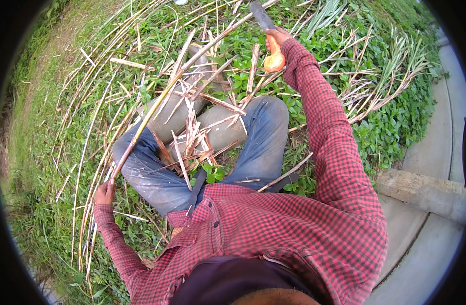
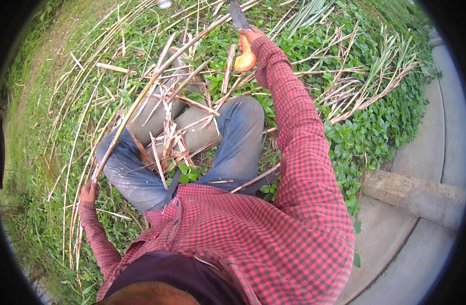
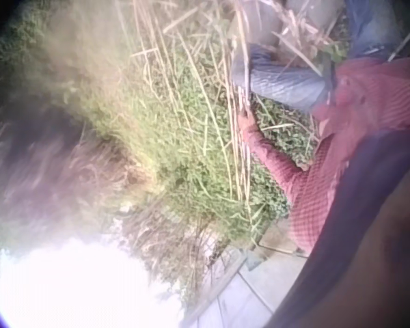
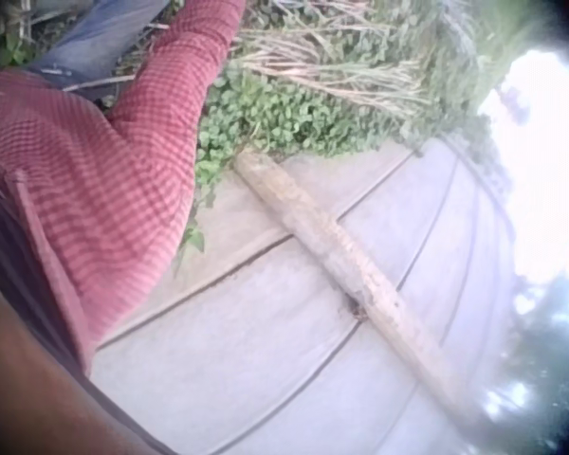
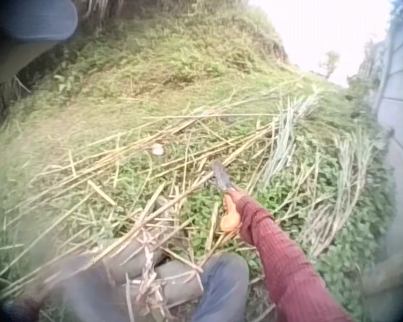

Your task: The person sits on the ground and uses a knife to cut long, thin sticks into smaller pieces. They hold the sticks with one hand and repeatedly slice them with the knife, dropping the cut pieces onto the ground.

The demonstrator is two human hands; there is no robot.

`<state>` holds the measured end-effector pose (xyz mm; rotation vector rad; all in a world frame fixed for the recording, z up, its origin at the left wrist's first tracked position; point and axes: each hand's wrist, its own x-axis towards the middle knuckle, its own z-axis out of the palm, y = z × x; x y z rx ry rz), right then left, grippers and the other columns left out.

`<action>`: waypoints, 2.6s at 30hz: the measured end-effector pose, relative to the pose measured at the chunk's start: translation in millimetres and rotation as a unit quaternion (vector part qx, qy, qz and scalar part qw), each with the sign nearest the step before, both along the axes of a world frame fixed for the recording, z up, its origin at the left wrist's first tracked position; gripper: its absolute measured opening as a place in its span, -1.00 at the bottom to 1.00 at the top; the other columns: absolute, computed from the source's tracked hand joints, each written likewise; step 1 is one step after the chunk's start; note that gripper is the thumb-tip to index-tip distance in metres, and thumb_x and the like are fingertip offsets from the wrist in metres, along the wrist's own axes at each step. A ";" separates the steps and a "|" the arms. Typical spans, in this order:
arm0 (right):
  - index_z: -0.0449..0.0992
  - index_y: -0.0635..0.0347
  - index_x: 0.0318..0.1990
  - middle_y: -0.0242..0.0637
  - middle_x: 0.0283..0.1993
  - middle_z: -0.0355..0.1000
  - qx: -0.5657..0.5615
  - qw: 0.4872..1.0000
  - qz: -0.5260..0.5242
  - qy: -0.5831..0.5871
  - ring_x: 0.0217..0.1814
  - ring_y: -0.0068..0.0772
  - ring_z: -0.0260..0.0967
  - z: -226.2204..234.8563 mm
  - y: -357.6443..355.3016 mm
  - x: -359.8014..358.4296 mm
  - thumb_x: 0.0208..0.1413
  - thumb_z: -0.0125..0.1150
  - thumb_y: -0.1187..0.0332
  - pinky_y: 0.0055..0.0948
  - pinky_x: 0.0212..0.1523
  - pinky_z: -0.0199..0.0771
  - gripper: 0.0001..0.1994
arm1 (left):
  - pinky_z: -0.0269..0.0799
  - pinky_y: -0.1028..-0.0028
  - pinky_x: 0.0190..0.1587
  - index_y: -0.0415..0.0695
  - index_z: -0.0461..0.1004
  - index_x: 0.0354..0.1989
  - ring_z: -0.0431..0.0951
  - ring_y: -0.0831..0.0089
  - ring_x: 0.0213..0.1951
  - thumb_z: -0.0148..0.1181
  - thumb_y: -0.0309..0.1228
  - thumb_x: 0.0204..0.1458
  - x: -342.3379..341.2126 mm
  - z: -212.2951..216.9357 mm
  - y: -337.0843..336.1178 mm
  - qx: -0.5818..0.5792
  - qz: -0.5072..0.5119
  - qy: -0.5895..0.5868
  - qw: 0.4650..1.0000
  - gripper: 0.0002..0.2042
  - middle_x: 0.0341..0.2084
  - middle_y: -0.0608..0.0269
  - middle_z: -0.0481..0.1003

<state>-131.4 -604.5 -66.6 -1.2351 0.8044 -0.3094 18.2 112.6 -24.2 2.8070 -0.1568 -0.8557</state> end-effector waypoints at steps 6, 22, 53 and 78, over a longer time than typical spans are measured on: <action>-0.08 -0.11 0.27 -0.37 -0.59 0.25 0.040 0.960 0.276 0.017 -0.68 -0.52 0.27 23.3 161.7 -27.7 0.02 0.10 0.27 -0.52 -0.70 0.37 -0.33 | 0.30 0.20 -0.46 -0.13 0.48 -0.32 0.44 0.01 -0.54 -0.05 -0.02 0.03 -19.7 -9.8 1.6 0.014 -0.159 -0.244 0.957 -0.60 -0.64 -0.05 0.42; -0.12 -0.22 0.28 -0.39 -0.61 0.25 0.058 0.959 0.275 -0.010 -0.70 -0.55 0.24 33.3 200.0 -52.3 0.07 0.04 0.32 -0.55 -0.68 0.35 -0.35 | 0.28 0.35 -0.63 -0.09 0.30 -0.58 0.39 0.32 -0.63 0.17 -0.11 -0.13 -52.4 -32.6 -9.4 0.080 -0.212 -0.527 0.819 -0.69 -0.68 0.26 0.36; -0.02 -0.20 0.26 -0.38 -0.60 0.30 0.022 0.939 0.329 0.096 -0.72 -0.55 0.27 76.9 181.5 -55.3 0.00 0.14 0.30 -0.53 -0.71 0.37 -0.34 | 0.20 0.33 -0.23 0.04 0.45 -0.34 0.35 0.34 -0.39 0.21 -0.12 -0.21 -100.2 -83.5 -24.7 0.122 -0.046 -0.593 0.795 -0.72 -0.51 0.35 0.34; -0.07 -0.17 0.27 -0.29 -0.61 0.30 0.036 0.997 0.037 -0.049 -0.73 -0.43 0.25 -2.3 137.8 -51.9 0.00 0.15 0.38 -0.42 -0.75 0.34 -0.31 | 0.23 0.15 -0.54 -0.27 0.43 -0.60 0.34 0.07 -0.70 -0.06 0.05 0.01 -42.0 -21.7 -18.2 -0.011 -0.143 -0.275 0.951 -0.47 -0.78 -0.03 0.34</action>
